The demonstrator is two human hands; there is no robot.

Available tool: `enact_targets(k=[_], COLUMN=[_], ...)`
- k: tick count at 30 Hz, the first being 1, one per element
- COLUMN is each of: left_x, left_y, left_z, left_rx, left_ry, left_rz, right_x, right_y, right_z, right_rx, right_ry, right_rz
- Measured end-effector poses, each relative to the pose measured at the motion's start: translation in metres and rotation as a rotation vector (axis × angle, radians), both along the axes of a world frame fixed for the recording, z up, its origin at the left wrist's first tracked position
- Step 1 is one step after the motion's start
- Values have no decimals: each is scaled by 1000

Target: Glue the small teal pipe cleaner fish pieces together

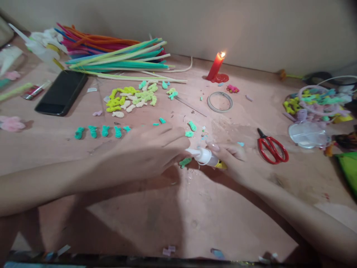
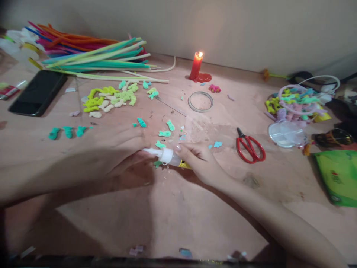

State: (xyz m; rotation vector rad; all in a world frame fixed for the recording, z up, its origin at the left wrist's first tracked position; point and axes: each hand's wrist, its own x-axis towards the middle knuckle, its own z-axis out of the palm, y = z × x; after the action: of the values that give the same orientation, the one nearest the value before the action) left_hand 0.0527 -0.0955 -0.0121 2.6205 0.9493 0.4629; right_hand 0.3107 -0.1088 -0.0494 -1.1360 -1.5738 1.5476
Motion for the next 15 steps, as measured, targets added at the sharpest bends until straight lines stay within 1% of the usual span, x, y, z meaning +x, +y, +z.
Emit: enact_targets(k=[2, 4, 6, 8, 10, 12, 14, 15], left_x=[0, -4, -8, -10, -10, -8, -7, -7], left_y=[0, 1, 4, 7, 11, 14, 16, 17], left_z=[2, 1, -3, -10, -15, -18, -18, -17], left_rx=[81, 94, 36, -35, -44, 20, 100, 106], left_ry=[10, -21, -66, -81, -85, -102, -146, -161], left_rz=[-76, -104, -105, -84, -60, -75, -105, -98], right_x=[1, 2, 3, 4, 3, 3, 3, 4], right_y=[-2, -2, -3, -3, -3, -3, -2, -2], right_z=[-1, -4, -6, -6, -6, -5, -5, -5], right_rx=[88, 217, 359, 470, 507, 497, 492, 489], right_ry=[-49, -80, -114, -135, -145, -158, -155, -152], right_rz=[8, 33, 55, 60, 69, 74, 65, 59])
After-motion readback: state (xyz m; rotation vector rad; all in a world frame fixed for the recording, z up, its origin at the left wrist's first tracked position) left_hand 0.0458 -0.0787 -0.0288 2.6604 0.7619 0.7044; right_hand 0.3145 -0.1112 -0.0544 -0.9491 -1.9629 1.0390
